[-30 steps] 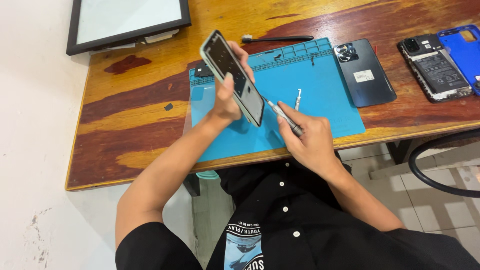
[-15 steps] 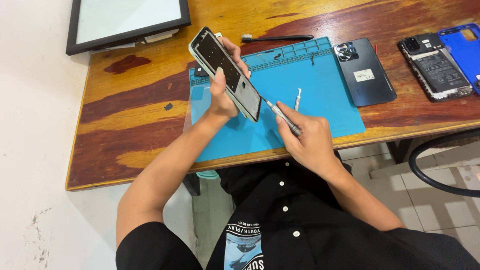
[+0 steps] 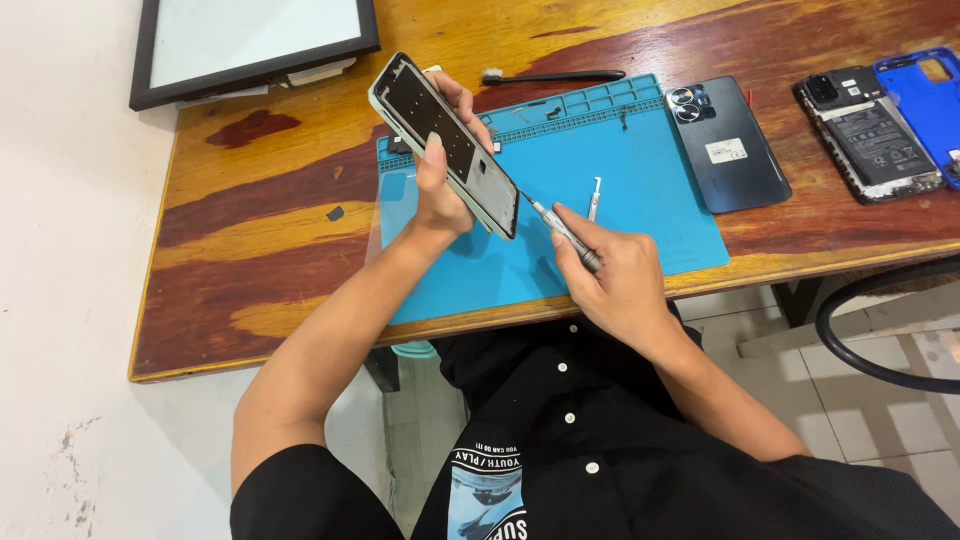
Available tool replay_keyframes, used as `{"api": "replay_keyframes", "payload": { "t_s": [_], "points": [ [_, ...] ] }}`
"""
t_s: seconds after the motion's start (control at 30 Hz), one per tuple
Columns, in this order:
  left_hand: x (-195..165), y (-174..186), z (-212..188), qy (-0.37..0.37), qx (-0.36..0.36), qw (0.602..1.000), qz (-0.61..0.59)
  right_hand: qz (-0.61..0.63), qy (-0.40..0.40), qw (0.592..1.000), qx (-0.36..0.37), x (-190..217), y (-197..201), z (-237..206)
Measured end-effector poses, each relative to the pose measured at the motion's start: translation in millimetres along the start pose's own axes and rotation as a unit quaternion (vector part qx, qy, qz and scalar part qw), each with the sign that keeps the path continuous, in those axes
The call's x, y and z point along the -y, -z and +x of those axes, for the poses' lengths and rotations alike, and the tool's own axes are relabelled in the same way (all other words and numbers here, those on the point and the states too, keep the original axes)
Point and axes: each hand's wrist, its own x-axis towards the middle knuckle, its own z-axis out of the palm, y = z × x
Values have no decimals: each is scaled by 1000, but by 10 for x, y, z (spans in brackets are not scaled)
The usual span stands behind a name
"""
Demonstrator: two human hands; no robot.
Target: The person disassembles and reassembles two smartphones on a workbench. They use a screwdriver and tweezers to remove screws, pry open the back cover, and handle internal components. The person works on one phone, then switches to another, repeating similar steps.
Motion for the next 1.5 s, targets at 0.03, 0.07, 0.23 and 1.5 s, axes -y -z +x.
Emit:
{"api": "replay_keyframes", "payload": {
  "t_s": [0.03,0.07,0.23,1.5],
  "points": [
    [5,-1,1,-3,1,1000,-1,0,-3,1000,1,-2,3,-2],
    [5,3,8,-7,2,1000,-1,-1,-3,1000,0,0,1,-1],
    [7,10,16,-12,9,1000,7,0,-4,1000,0,2,-1,4],
    [-125,-114,19,6,44,988,148,2,43,999,15,52,39,-3]
  ]
}}
